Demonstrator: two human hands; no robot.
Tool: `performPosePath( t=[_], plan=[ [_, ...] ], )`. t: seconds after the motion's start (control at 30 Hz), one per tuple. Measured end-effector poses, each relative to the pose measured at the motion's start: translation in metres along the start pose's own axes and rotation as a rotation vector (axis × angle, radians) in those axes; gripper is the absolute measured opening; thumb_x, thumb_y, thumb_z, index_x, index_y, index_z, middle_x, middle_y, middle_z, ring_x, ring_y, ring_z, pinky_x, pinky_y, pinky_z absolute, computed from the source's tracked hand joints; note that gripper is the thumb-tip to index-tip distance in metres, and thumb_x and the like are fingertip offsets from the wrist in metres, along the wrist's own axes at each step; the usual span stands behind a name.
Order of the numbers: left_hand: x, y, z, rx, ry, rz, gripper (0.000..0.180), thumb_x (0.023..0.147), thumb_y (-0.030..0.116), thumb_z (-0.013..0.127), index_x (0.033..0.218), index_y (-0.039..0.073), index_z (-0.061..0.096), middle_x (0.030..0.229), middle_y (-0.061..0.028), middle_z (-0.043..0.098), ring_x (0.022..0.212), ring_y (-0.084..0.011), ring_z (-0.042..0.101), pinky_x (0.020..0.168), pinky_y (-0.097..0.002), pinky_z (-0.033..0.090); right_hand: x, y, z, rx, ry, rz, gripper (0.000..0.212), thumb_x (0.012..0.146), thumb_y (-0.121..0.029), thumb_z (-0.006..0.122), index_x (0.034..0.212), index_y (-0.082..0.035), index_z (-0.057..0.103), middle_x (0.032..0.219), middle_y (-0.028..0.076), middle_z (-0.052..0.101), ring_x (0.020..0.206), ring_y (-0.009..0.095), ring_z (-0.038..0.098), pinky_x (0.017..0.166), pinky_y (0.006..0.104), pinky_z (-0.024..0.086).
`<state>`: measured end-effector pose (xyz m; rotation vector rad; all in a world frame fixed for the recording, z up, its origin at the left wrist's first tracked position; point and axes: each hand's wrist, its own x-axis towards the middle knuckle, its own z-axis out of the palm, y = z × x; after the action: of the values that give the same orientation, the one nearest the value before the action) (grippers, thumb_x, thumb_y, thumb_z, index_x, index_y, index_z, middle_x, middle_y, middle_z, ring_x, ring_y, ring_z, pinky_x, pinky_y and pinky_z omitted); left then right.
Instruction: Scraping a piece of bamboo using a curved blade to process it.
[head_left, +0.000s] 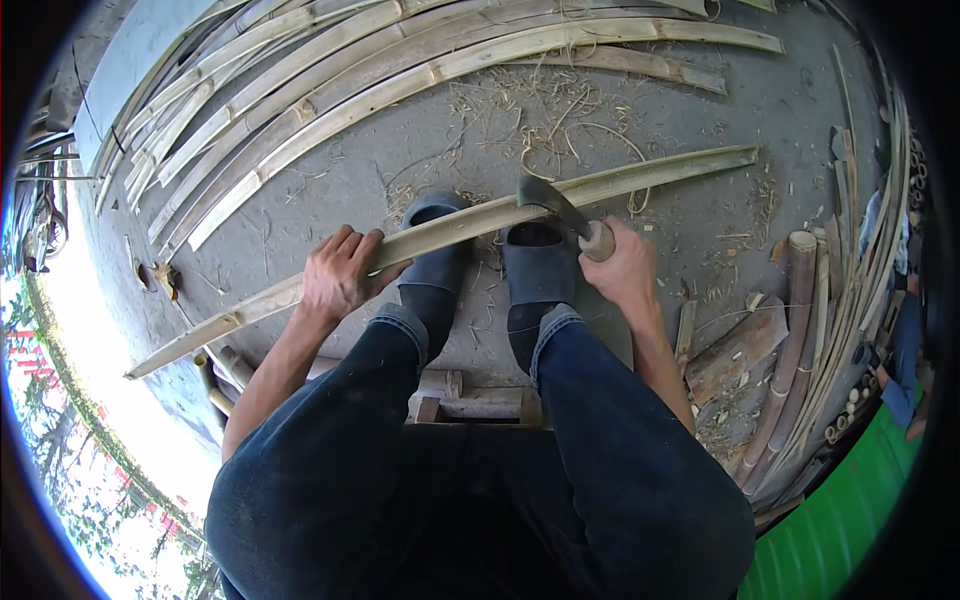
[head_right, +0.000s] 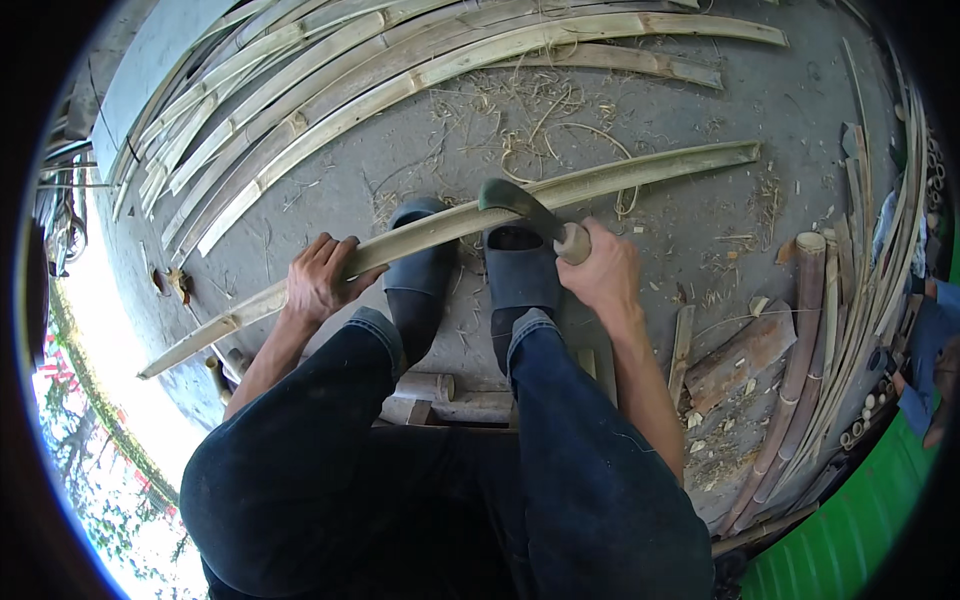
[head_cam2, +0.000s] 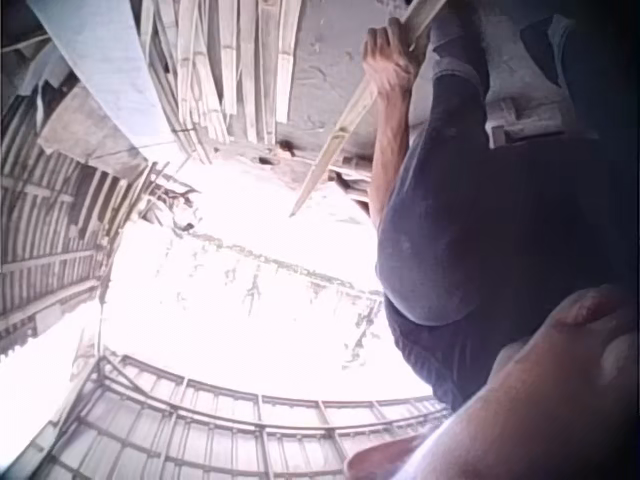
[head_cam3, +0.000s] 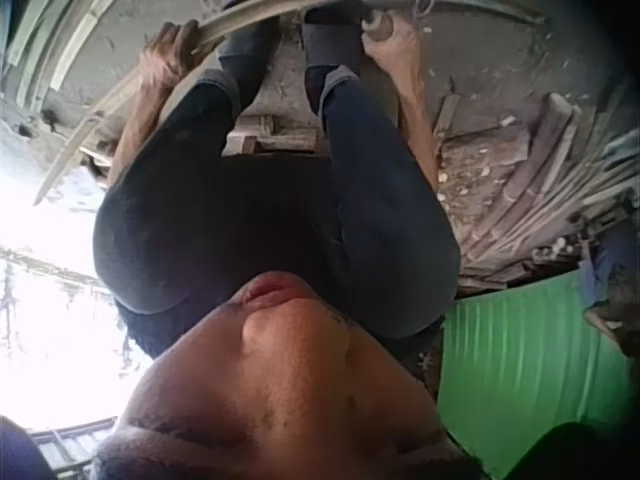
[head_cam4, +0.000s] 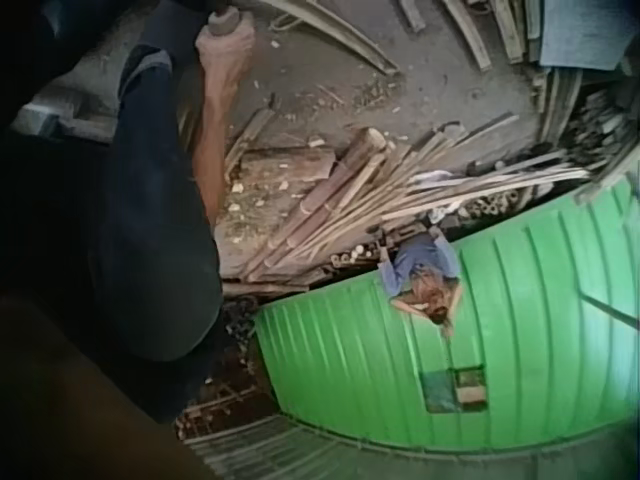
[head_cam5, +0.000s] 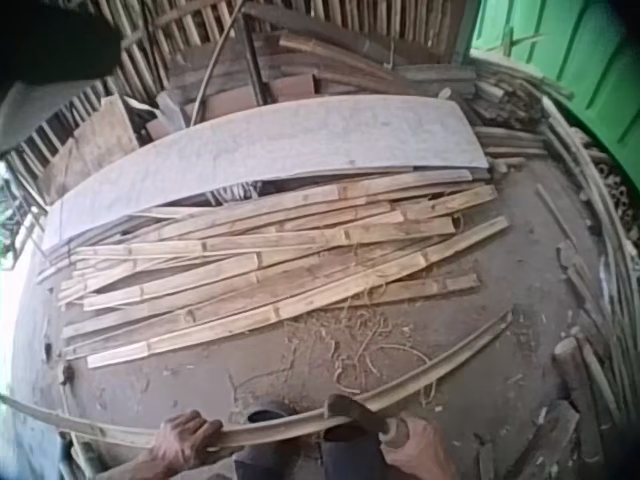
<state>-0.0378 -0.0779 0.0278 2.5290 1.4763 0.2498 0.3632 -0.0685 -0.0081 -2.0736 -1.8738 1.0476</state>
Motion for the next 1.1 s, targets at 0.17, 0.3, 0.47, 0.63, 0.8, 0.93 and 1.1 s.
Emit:
performPosePath(
  t=[0.17,0.3,0.47,0.63,0.8,0.93,1.1],
  plan=[
    [0.031,0.006,0.005,-0.037,0.024,0.025,0.047,0.084,0.043,0.085,0.104,0.005,0.066,0.077,-0.0070,0.065,0.072,-0.0232,0.065,0.064,-0.0366,0.057,0.037,0.027,-0.032,-0.107,0.168,-0.038,0.031,0.072,-0.024,0.080,0.094,-0.005,0.071,0.086,0.024,0.074,0.087,0.046,0.072,0.077,0.0514,0.057],
    [0.046,0.006,0.012,-0.052,0.047,-0.003,0.046,0.086,0.043,0.084,0.106,0.005,0.067,0.080,-0.0090,0.069,0.074,-0.0254,0.068,0.066,-0.0378,0.058,0.040,0.010,-0.027,-0.141,0.194,0.033,0.034,0.073,-0.025,0.080,0.101,-0.006,0.074,0.088,0.024,0.074,0.088,0.046,0.072,0.078,0.0516,0.057],
    [0.029,0.003,0.015,-0.111,-0.056,-0.105,0.052,0.084,0.045,0.085,0.112,0.004,0.067,0.081,-0.0128,0.071,0.071,-0.0317,0.073,0.066,-0.0409,0.059,0.031,0.002,0.001,-0.126,0.155,0.016,0.037,0.076,-0.025,0.078,0.108,-0.006,0.075,0.089,0.026,0.074,0.089,0.046,0.072,0.079,0.0523,0.057],
    [0.022,0.018,0.020,-0.191,-0.083,-0.087,0.054,0.085,0.042,0.085,0.117,0.002,0.068,0.081,-0.0150,0.071,0.071,-0.0327,0.073,0.067,-0.0421,0.060,0.053,0.058,-0.034,-0.071,0.248,0.228,0.039,0.076,-0.028,0.079,0.107,-0.005,0.075,0.089,0.026,0.074,0.089,0.047,0.072,0.080,0.0527,0.057],
    [0.012,0.021,0.026,-0.148,0.002,-0.133,0.050,0.080,0.035,0.090,0.112,0.001,0.071,0.082,-0.0141,0.073,0.071,-0.0317,0.073,0.066,-0.0416,0.060,0.020,0.012,-0.012,-0.070,0.149,0.041,0.030,0.076,-0.028,0.079,0.095,-0.005,0.076,0.089,0.025,0.074,0.088,0.046,0.072,0.079,0.0507,0.057],
    [0.007,0.017,0.017,-0.165,0.007,-0.092,0.045,0.084,0.035,0.088,0.108,0.001,0.070,0.078,-0.0132,0.072,0.069,-0.0294,0.073,0.066,-0.0401,0.059,0.050,0.079,-0.047,-0.046,0.296,0.276,0.028,0.077,-0.025,0.076,0.096,-0.004,0.075,0.088,0.024,0.075,0.089,0.044,0.073,0.080,0.0500,0.057],
    [0.000,0.009,0.011,-0.150,0.035,-0.088,0.044,0.083,0.034,0.089,0.106,0.001,0.071,0.078,-0.0127,0.072,0.068,-0.0290,0.073,0.065,-0.0400,0.059,0.053,0.079,-0.056,-0.127,0.302,0.201,0.032,0.077,-0.026,0.077,0.099,-0.003,0.074,0.090,0.025,0.075,0.090,0.045,0.073,0.082,0.0504,0.058]
  ],
)
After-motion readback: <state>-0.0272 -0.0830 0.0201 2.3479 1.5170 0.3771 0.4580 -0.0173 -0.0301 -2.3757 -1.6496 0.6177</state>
